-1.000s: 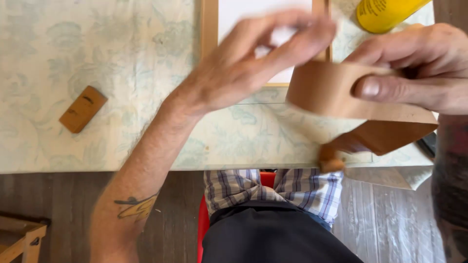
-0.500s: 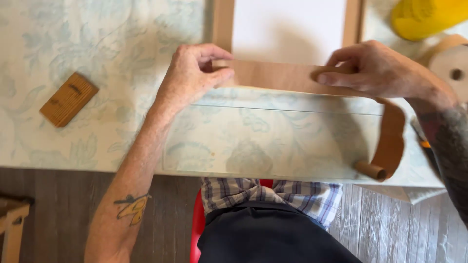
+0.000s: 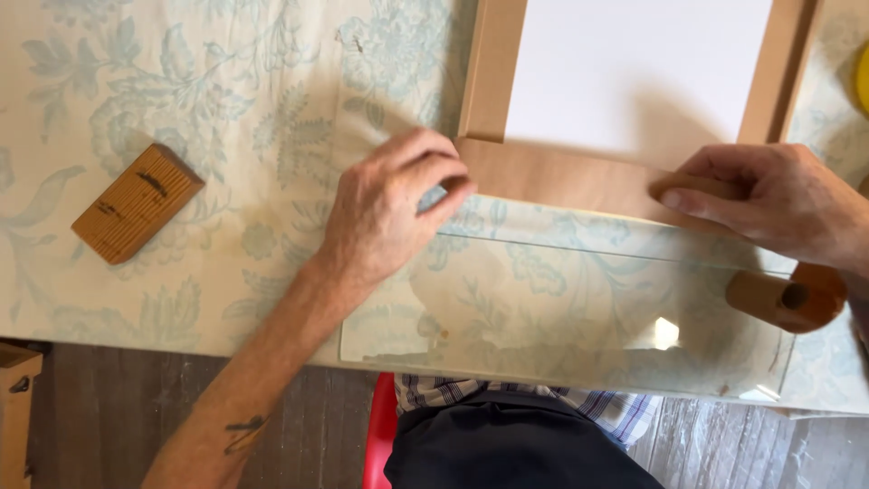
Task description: Applying and sealing brown paper tape to the back of a picture frame using a utility knife and a foam brush.
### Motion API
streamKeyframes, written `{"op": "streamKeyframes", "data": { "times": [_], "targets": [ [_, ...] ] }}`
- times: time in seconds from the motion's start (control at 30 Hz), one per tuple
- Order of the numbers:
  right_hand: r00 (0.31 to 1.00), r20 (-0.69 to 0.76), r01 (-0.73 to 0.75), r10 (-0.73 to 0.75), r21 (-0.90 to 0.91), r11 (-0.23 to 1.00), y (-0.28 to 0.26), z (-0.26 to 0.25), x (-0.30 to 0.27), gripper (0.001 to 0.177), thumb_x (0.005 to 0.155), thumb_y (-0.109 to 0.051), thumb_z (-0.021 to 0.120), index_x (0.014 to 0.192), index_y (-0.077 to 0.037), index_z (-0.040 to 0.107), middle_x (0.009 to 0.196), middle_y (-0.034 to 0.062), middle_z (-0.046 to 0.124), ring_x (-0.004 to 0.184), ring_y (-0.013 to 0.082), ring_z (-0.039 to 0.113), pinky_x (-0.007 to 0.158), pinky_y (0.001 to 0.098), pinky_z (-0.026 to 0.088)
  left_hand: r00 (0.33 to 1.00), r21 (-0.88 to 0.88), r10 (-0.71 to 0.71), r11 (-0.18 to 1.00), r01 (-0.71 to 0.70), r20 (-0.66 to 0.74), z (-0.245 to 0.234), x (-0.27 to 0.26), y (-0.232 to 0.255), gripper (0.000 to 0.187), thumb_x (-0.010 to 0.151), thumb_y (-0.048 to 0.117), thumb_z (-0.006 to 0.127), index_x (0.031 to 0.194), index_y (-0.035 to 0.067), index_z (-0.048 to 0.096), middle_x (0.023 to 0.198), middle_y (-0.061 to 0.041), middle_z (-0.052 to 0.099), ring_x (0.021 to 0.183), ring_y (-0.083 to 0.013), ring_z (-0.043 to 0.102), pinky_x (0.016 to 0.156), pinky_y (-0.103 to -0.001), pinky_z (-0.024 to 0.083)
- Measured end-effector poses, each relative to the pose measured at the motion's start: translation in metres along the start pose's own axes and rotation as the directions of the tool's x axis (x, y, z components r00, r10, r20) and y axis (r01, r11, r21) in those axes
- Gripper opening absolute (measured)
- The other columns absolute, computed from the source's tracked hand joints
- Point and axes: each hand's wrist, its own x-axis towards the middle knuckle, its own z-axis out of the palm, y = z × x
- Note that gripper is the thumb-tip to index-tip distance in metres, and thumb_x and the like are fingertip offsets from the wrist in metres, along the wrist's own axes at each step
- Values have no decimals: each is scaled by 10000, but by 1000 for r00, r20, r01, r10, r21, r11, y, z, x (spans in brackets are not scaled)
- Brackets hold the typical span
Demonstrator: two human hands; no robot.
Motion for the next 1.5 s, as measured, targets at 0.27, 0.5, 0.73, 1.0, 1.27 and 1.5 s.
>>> {"op": "streamKeyframes", "data": {
  "times": [0.27, 0.5, 0.73, 1.0, 1.27, 1.5],
  "targets": [
    [991, -91, 121, -96, 343, 932, 19, 19, 3, 153, 855, -41, 781, 995, 11, 815, 987, 74, 834, 875, 105, 718, 825, 194, 545, 988, 55, 153, 987, -152, 2, -13, -8, -8, 259, 884, 99, 929, 1077, 33, 768, 1001, -65, 672, 835, -195, 711, 760, -325, 663],
    [995, -90, 78, -44, 412, 908, 38, 24, 10, 171, 863, -13, 778, 1027, 35, 778, 933, 112, 793, 848, 136, 664, 768, 221, 494, 994, -28, 72, 997, -74, -78, -14, -6, -5, 180, 944, 71, 876, 1043, 95, 728, 947, -22, 656, 784, -190, 644, 709, -328, 571],
    [994, -94, 94, -58, 432, 897, 55, 30, 15, 213, 826, -17, 791, 1028, 41, 760, 941, 144, 791, 857, 167, 678, 797, 237, 493, 997, -70, 20, 997, -24, -70, -12, -6, -2, 169, 950, 43, 842, 1056, 71, 713, 964, -48, 656, 807, -217, 660, 733, -377, 566],
    [987, -123, 143, -102, 390, 910, 48, 27, 12, 180, 848, -67, 802, 1014, 0, 779, 800, 78, 729, 713, 114, 573, 629, 216, 401, 998, -69, 36, 997, -39, -41, -21, -3, 1, 162, 955, -29, 781, 1089, 31, 714, 1058, -87, 624, 863, -264, 656, 778, -400, 568],
    [993, -101, 99, -64, 393, 914, 39, 23, 12, 167, 850, -6, 787, 1011, 36, 776, 929, 120, 790, 848, 146, 669, 788, 225, 498, 997, 49, 71, 996, -70, -21, -14, -6, 0, 277, 899, 79, 908, 1125, 35, 754, 1166, -100, 647, 959, -239, 669, 813, -352, 664],
    [993, -91, 103, -72, 405, 908, 51, 26, 16, 164, 859, -47, 791, 1010, 14, 771, 880, 92, 769, 777, 125, 611, 676, 228, 443, 989, 95, 138, 987, -132, -60, -23, -2, 4, 65, 1005, -43, 756, 1055, -2, 750, 1253, -52, 699, 946, -216, 681, 775, -337, 628]
  ]
}}
